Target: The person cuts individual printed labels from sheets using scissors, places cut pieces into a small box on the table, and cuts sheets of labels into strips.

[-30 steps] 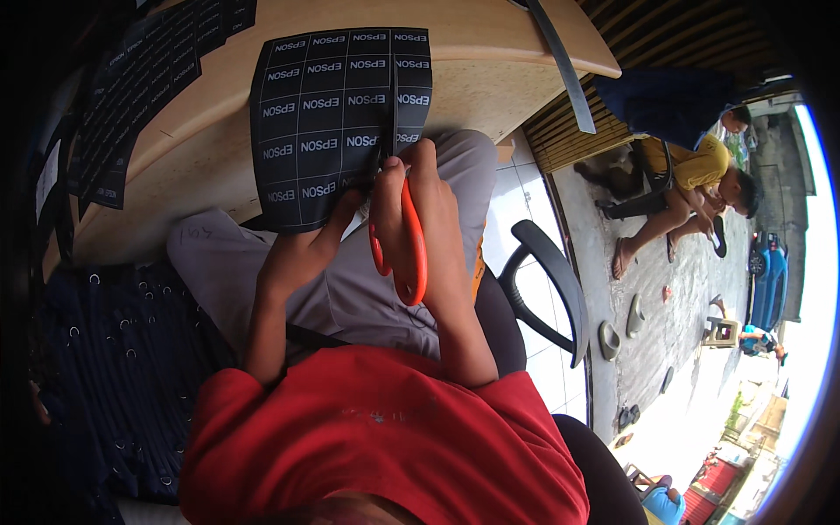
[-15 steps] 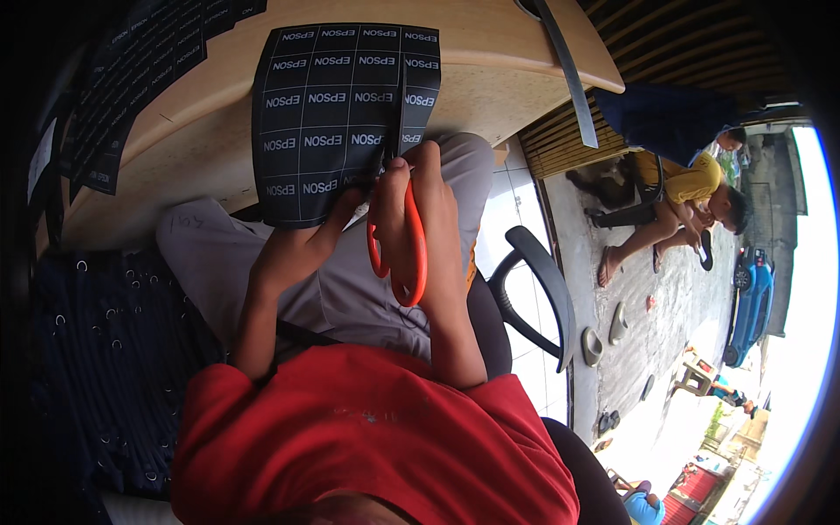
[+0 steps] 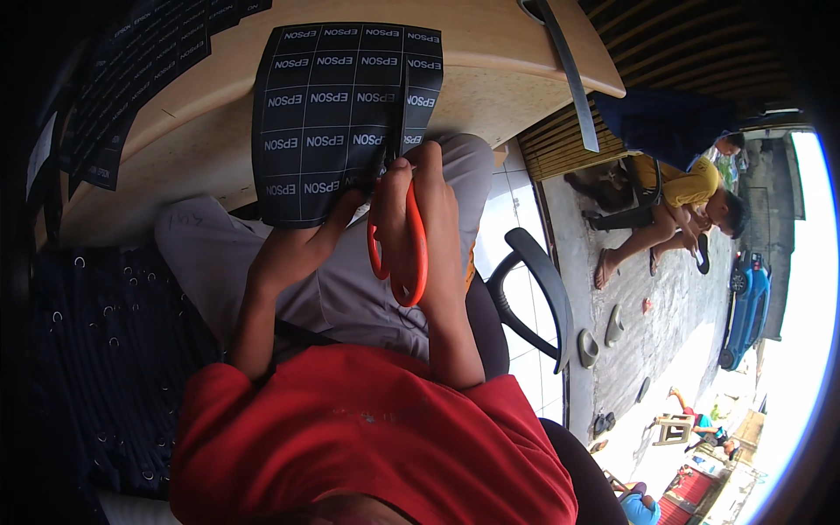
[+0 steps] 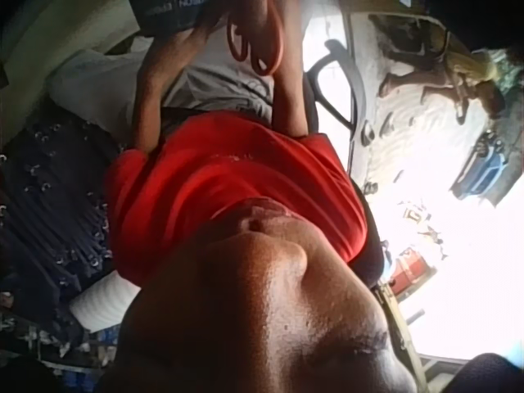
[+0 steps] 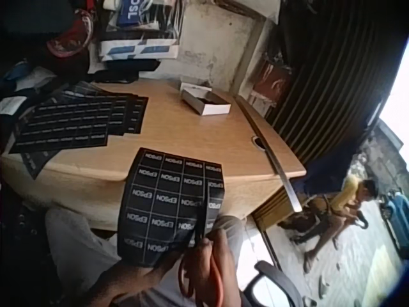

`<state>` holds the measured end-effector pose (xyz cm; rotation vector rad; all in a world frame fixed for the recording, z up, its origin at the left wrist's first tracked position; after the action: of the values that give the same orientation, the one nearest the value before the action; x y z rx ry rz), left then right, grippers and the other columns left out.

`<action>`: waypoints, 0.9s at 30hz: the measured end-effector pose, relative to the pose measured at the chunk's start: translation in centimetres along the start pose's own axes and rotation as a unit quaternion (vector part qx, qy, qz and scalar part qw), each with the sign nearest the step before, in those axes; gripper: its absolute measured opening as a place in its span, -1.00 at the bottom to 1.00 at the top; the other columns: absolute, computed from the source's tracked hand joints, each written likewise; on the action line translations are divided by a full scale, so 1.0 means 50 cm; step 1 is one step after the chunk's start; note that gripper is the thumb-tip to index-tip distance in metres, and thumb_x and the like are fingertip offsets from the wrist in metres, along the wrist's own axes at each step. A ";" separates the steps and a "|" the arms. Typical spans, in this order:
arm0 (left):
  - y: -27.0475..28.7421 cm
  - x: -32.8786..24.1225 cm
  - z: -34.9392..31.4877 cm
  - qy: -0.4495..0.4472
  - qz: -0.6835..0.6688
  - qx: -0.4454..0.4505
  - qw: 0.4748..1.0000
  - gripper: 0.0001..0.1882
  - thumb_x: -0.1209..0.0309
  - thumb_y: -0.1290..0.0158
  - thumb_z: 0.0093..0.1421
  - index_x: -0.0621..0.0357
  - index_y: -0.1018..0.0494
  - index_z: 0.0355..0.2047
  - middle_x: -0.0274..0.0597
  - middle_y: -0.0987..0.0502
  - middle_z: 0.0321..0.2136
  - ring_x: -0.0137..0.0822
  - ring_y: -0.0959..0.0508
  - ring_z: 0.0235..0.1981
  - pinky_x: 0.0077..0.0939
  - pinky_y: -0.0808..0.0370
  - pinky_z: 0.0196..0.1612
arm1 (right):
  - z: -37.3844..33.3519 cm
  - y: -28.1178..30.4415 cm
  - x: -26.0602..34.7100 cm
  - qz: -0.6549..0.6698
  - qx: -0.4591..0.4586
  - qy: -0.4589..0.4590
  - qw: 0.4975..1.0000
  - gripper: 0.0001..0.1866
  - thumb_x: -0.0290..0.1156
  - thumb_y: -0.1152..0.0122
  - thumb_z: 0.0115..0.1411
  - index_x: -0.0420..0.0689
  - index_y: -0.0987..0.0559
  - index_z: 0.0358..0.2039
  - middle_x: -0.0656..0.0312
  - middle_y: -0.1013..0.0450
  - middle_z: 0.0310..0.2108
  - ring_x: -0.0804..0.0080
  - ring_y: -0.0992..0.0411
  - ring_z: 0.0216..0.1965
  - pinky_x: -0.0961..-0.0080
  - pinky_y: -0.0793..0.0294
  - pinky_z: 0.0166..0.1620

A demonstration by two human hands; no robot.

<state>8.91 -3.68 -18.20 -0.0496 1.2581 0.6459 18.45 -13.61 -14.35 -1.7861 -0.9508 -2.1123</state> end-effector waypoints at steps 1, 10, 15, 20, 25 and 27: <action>0.002 -0.003 0.002 -0.009 -0.009 -0.022 1.000 -0.73 0.42 -0.01 0.32 0.25 -0.47 -0.02 -0.11 -0.55 -0.17 -0.24 -0.54 -0.18 -0.37 -0.43 -0.09 | 0.000 0.001 0.001 -0.008 -0.001 0.009 1.000 -0.81 -0.40 0.16 0.32 -0.30 -0.24 -0.34 -0.13 -0.39 -0.63 -0.09 -0.38 -0.58 0.13 -0.32 -0.46; 0.015 -0.015 0.003 -0.050 0.029 -0.063 0.996 -0.75 0.44 -0.08 0.26 0.22 -0.51 -0.07 -0.07 -0.57 -0.23 -0.12 -0.56 -0.25 -0.30 -0.45 -0.16 | -0.001 0.001 0.009 -0.014 -0.003 -0.005 1.000 -0.80 -0.40 0.16 0.32 -0.29 -0.23 -0.35 -0.13 -0.38 -0.64 -0.08 -0.38 -0.60 0.16 -0.32 -0.49; 0.017 -0.016 0.003 -0.029 0.008 -0.069 0.997 -0.77 0.44 -0.09 0.24 0.22 -0.52 -0.09 -0.08 -0.56 -0.25 -0.13 -0.56 -0.26 -0.30 -0.45 -0.18 | -0.001 0.002 0.015 -0.016 -0.005 0.014 1.000 -0.80 -0.39 0.17 0.33 -0.28 -0.23 -0.34 -0.11 -0.39 -0.65 -0.04 -0.39 -0.61 0.18 -0.34 -0.49; 0.020 -0.018 0.001 -0.046 0.012 -0.075 0.996 -0.77 0.44 -0.10 0.24 0.21 -0.52 -0.11 -0.10 -0.56 -0.25 -0.15 -0.55 -0.27 -0.31 -0.45 -0.19 | -0.002 0.002 0.021 -0.017 -0.004 -0.009 1.000 -0.80 -0.37 0.19 0.35 -0.26 -0.24 -0.34 -0.10 -0.40 -0.65 -0.02 -0.42 -0.60 0.20 -0.36 -0.48; 0.023 -0.021 -0.002 -0.042 0.006 -0.073 0.996 -0.77 0.44 -0.10 0.24 0.21 -0.52 -0.10 -0.10 -0.57 -0.26 -0.16 -0.56 -0.27 -0.33 -0.44 -0.20 | -0.001 0.001 0.018 -0.030 -0.005 -0.004 1.000 -0.79 -0.36 0.20 0.35 -0.25 -0.24 -0.34 -0.11 -0.42 -0.64 -0.06 -0.43 -0.58 0.18 -0.38 -0.46; 0.023 -0.020 -0.002 -0.037 0.002 -0.071 0.997 -0.77 0.44 -0.09 0.24 0.21 -0.52 -0.10 -0.10 -0.57 -0.26 -0.16 -0.56 -0.27 -0.33 -0.44 -0.20 | 0.000 0.003 0.019 -0.034 -0.008 0.000 0.999 -0.79 -0.36 0.19 0.35 -0.25 -0.24 -0.34 -0.11 -0.42 -0.64 -0.07 -0.43 -0.58 0.18 -0.38 -0.46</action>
<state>8.11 -3.20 -16.99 -0.1394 1.1390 0.7338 18.28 -13.51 -13.43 -1.7845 -1.0107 -2.1672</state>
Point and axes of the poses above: each hand's wrist, its own z-axis towards the middle knuckle, its own y-axis out of the back of the hand, x = y × z, the point moved 7 cm from there along z, towards the middle knuckle
